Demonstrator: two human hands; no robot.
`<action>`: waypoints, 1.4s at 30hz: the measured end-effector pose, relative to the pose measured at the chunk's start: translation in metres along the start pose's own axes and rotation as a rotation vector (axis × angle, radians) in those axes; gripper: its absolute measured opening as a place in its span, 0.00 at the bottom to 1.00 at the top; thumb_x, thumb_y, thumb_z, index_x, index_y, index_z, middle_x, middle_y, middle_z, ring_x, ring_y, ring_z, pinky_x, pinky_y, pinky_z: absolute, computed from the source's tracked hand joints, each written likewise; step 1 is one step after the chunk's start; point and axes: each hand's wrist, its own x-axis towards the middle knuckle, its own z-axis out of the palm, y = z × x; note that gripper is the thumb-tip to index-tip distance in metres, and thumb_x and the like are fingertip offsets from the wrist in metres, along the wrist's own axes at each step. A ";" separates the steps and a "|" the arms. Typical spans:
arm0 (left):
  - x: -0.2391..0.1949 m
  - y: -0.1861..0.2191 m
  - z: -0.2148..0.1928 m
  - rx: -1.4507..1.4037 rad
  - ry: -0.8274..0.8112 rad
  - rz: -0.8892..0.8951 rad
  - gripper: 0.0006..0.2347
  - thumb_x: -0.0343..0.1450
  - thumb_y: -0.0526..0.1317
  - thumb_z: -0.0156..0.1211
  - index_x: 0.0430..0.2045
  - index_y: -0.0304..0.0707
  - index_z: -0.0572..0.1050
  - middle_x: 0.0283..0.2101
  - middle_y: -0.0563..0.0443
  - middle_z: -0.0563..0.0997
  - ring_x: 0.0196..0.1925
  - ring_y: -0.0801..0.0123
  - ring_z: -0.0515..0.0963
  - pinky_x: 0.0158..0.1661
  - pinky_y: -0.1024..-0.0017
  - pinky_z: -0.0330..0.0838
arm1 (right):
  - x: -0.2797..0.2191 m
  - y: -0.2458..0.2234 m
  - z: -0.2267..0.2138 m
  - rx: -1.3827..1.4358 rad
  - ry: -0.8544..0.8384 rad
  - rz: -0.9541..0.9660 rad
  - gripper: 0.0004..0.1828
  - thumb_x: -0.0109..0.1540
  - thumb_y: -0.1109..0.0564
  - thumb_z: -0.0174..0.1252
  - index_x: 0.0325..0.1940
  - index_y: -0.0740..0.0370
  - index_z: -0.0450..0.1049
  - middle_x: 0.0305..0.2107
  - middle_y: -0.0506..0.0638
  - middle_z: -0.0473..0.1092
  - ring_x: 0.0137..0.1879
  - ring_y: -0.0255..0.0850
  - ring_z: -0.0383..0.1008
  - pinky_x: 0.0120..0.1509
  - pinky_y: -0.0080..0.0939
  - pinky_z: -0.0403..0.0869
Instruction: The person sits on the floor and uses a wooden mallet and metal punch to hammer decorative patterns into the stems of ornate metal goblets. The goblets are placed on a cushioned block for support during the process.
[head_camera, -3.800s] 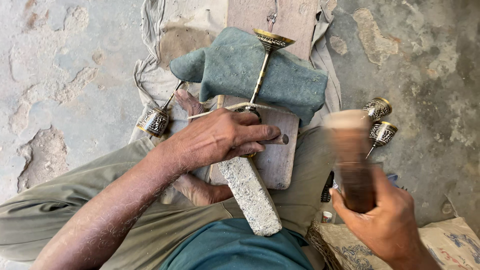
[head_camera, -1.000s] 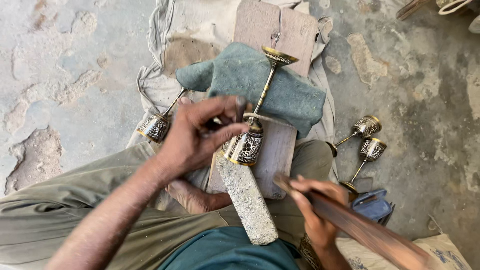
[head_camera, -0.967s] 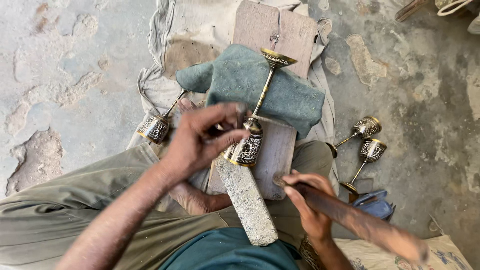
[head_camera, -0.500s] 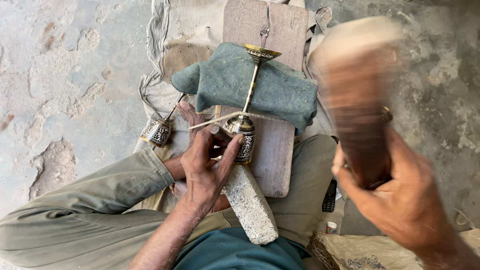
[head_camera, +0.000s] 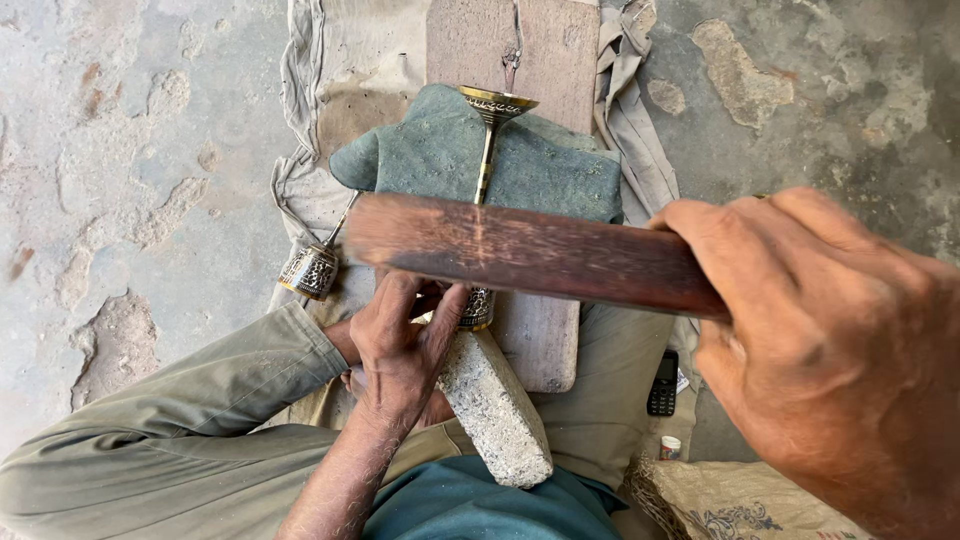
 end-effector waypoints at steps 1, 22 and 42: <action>0.000 0.000 -0.001 -0.009 -0.008 0.005 0.13 0.71 0.32 0.70 0.47 0.31 0.74 0.42 0.42 0.83 0.42 0.65 0.88 0.39 0.73 0.84 | 0.005 -0.003 -0.002 0.073 0.010 0.002 0.23 0.53 0.64 0.68 0.53 0.64 0.76 0.29 0.51 0.76 0.34 0.42 0.76 0.37 0.42 0.74; 0.012 -0.007 -0.011 -0.042 -0.141 0.057 0.15 0.70 0.32 0.72 0.48 0.30 0.75 0.33 0.49 0.79 0.34 0.72 0.84 0.35 0.75 0.82 | -0.008 0.008 0.022 0.067 -0.069 0.134 0.27 0.52 0.63 0.69 0.55 0.63 0.73 0.29 0.50 0.74 0.37 0.43 0.78 0.37 0.44 0.75; 0.029 -0.005 -0.022 -0.037 -0.275 0.164 0.13 0.69 0.33 0.71 0.44 0.33 0.76 0.35 0.48 0.79 0.35 0.65 0.83 0.34 0.69 0.78 | -0.003 0.015 0.028 0.043 -0.173 0.133 0.18 0.55 0.61 0.67 0.49 0.60 0.75 0.28 0.50 0.72 0.31 0.42 0.74 0.34 0.44 0.74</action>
